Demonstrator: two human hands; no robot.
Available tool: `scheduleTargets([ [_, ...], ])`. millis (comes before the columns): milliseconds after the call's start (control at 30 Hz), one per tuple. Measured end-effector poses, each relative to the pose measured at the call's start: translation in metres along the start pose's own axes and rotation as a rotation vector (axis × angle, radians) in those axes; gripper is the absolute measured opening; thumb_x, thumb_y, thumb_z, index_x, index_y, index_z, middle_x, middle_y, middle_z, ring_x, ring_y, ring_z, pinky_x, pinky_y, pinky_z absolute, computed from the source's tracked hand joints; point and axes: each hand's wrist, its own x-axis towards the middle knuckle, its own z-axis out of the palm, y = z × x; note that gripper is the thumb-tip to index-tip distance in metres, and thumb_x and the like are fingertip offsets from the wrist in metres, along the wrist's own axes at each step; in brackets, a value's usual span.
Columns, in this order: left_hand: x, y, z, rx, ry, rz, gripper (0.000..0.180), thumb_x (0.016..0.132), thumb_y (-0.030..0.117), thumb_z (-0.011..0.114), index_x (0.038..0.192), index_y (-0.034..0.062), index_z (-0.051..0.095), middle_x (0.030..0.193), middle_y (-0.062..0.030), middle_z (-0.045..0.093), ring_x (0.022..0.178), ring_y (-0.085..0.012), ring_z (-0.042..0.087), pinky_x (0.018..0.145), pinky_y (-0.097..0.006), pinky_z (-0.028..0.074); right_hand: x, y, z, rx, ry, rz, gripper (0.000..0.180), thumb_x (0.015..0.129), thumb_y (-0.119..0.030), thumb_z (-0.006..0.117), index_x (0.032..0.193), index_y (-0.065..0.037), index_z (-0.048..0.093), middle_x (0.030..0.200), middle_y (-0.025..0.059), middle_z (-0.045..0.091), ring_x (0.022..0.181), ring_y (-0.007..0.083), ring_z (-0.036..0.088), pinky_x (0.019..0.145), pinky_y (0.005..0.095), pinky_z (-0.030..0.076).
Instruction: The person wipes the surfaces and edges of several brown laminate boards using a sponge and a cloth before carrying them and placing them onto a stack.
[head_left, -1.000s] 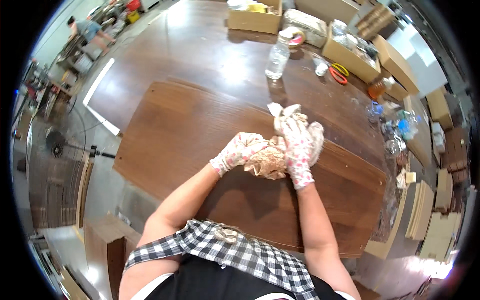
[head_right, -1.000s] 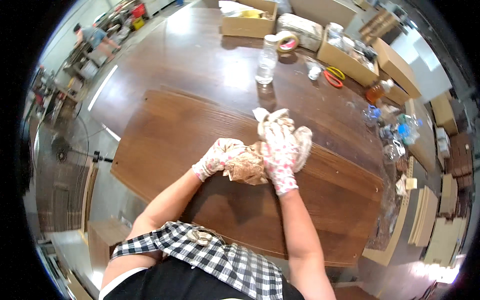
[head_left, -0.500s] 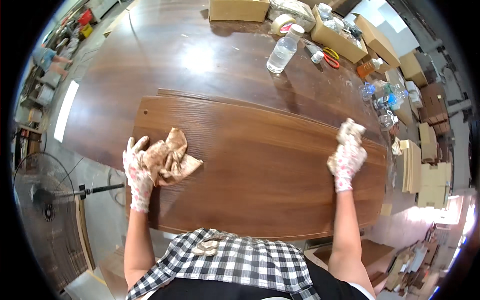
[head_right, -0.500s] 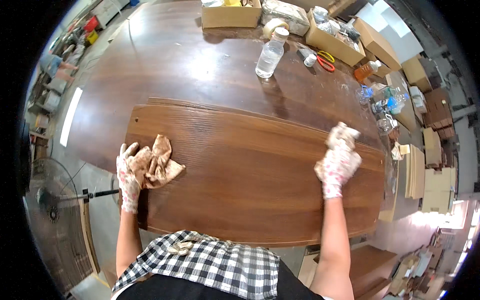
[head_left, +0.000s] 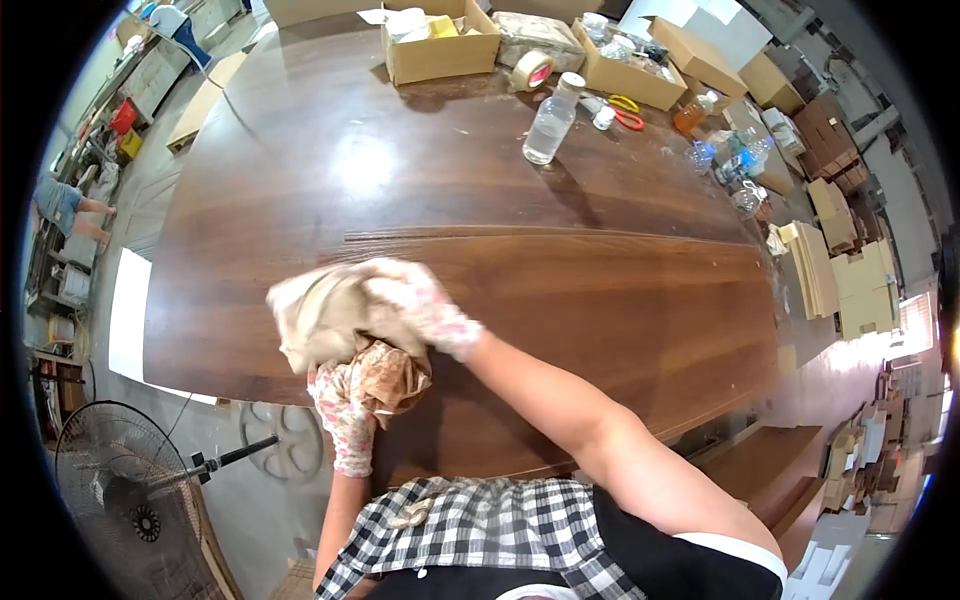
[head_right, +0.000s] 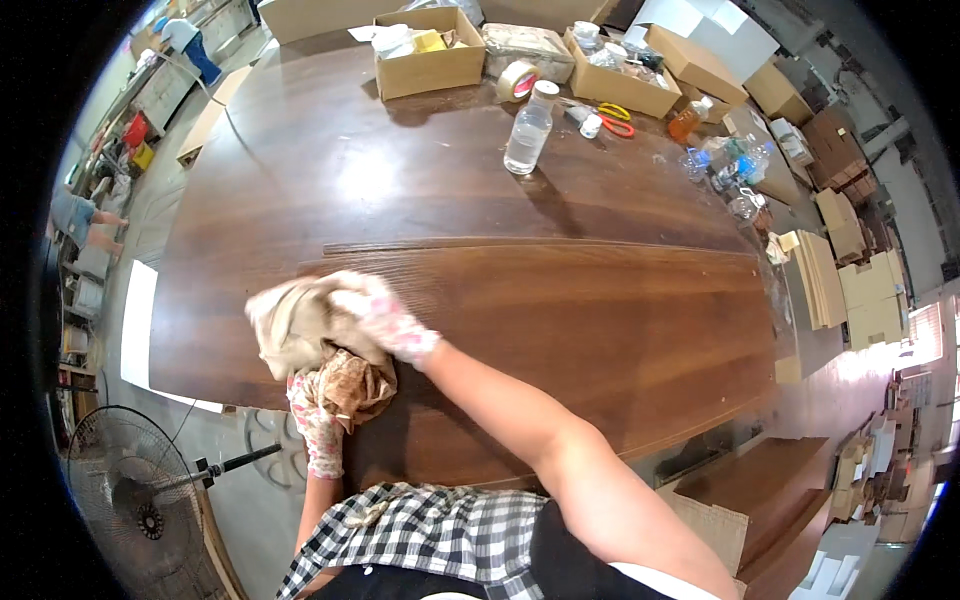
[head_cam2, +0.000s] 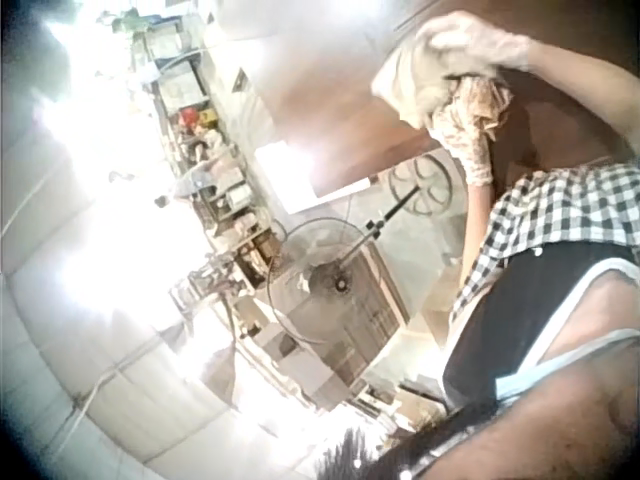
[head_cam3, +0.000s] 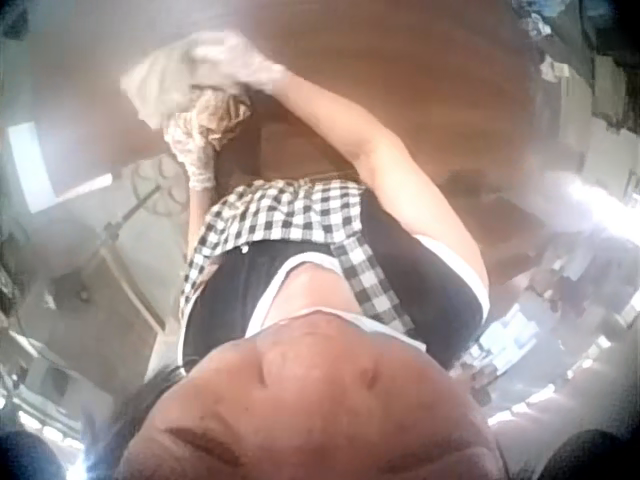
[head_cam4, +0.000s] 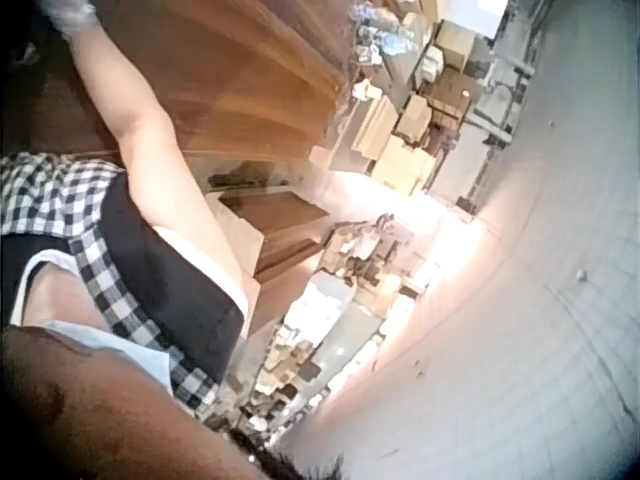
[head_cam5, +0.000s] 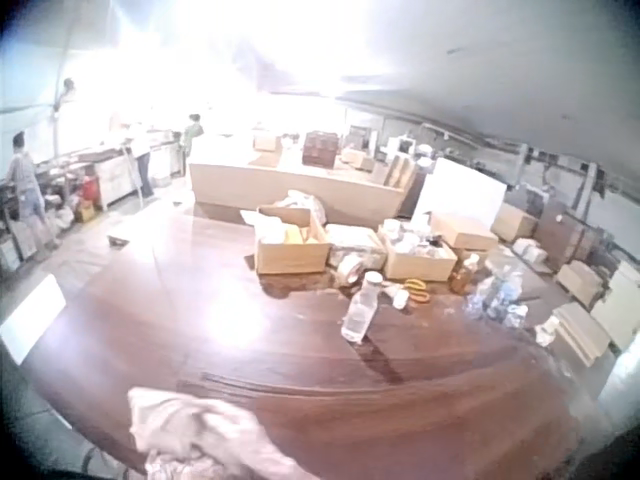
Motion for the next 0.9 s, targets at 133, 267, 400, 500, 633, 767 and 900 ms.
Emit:
scheduleTargets([
  [133, 0.013, 0.003, -0.001, 0.199, 0.032, 0.182, 0.015, 0.08, 0.017, 0.059, 0.084, 0.0035, 0.063, 0.082, -0.0065, 0.062, 0.087, -0.0237, 0.058, 0.106, -0.045, 0.026, -0.101, -0.041, -0.104, 0.39, 0.419, 0.065, 0.03, 0.09, -0.011, 0.05, 0.114, 0.005, 0.055, 0.09, 0.0097, 0.063, 0.069, 0.0107, 0.057, 0.045, 0.0218, 0.046],
  [267, 0.016, 0.004, 0.018, 0.311, 0.178, 0.236, 0.015, 0.075, 0.02, 0.064, 0.083, 0.007, 0.064, 0.083, -0.0046, 0.062, 0.086, -0.0223, 0.057, 0.105, -0.043, 0.025, -0.205, -0.065, -0.213, -0.37, 0.918, -0.376, 0.023, 0.091, -0.009, 0.049, 0.109, 0.0, 0.059, 0.102, 0.0084, 0.062, 0.085, 0.017, 0.061, 0.076, 0.0275, 0.051],
  [400, 0.02, 0.015, 0.018, 0.349, 0.026, 0.158, 0.017, 0.077, 0.018, 0.062, 0.088, 0.0055, 0.063, 0.086, -0.0041, 0.063, 0.089, -0.0203, 0.058, 0.106, -0.04, 0.023, -0.245, -0.023, -0.275, -1.533, 0.946, -0.104, 0.026, 0.086, -0.02, 0.062, 0.102, 0.0, 0.061, 0.105, 0.0151, 0.059, 0.099, 0.0272, 0.055, 0.087, 0.0386, 0.044],
  [500, 0.019, 0.027, 0.019, 0.366, 0.038, 0.154, 0.015, 0.077, 0.018, 0.061, 0.086, 0.007, 0.063, 0.081, -0.003, 0.061, 0.085, -0.0203, 0.058, 0.106, -0.042, 0.022, -0.181, -0.017, -0.223, -1.869, 0.786, -0.185, 0.027, 0.08, -0.026, 0.065, 0.096, -0.004, 0.064, 0.105, 0.0173, 0.058, 0.101, 0.0363, 0.052, 0.088, 0.0459, 0.043],
  [633, 0.014, 0.019, 0.013, 0.29, 0.045, 0.14, 0.019, 0.073, 0.021, 0.065, 0.086, 0.0078, 0.062, 0.081, -0.0007, 0.061, 0.085, -0.0185, 0.058, 0.107, -0.041, 0.02, -0.069, -0.012, -0.133, -1.714, 0.441, -0.262, 0.021, 0.079, -0.028, 0.061, 0.092, -0.011, 0.063, 0.105, 0.0125, 0.057, 0.1, 0.034, 0.052, 0.087, 0.0458, 0.041],
  [767, 0.016, 0.022, 0.019, 0.366, 0.009, 0.163, 0.019, 0.07, 0.024, 0.066, 0.082, 0.0099, 0.062, 0.08, -0.0011, 0.061, 0.085, -0.0196, 0.057, 0.106, -0.043, 0.02, 0.028, 0.009, -0.051, -1.538, 0.223, -0.493, 0.016, 0.079, -0.024, 0.059, 0.091, -0.016, 0.063, 0.1, 0.0061, 0.055, 0.096, 0.0303, 0.051, 0.083, 0.0439, 0.041],
  [900, 0.017, 0.023, 0.019, 0.305, 0.132, 0.216, 0.017, 0.071, 0.026, 0.067, 0.071, 0.0096, 0.063, 0.073, -0.0038, 0.061, 0.078, -0.0223, 0.058, 0.102, -0.046, 0.027, 0.092, 0.021, 0.025, -1.42, -0.097, -0.46, 0.019, 0.079, -0.016, 0.052, 0.094, -0.009, 0.062, 0.105, 0.0122, 0.053, 0.099, 0.0309, 0.049, 0.081, 0.0448, 0.044],
])
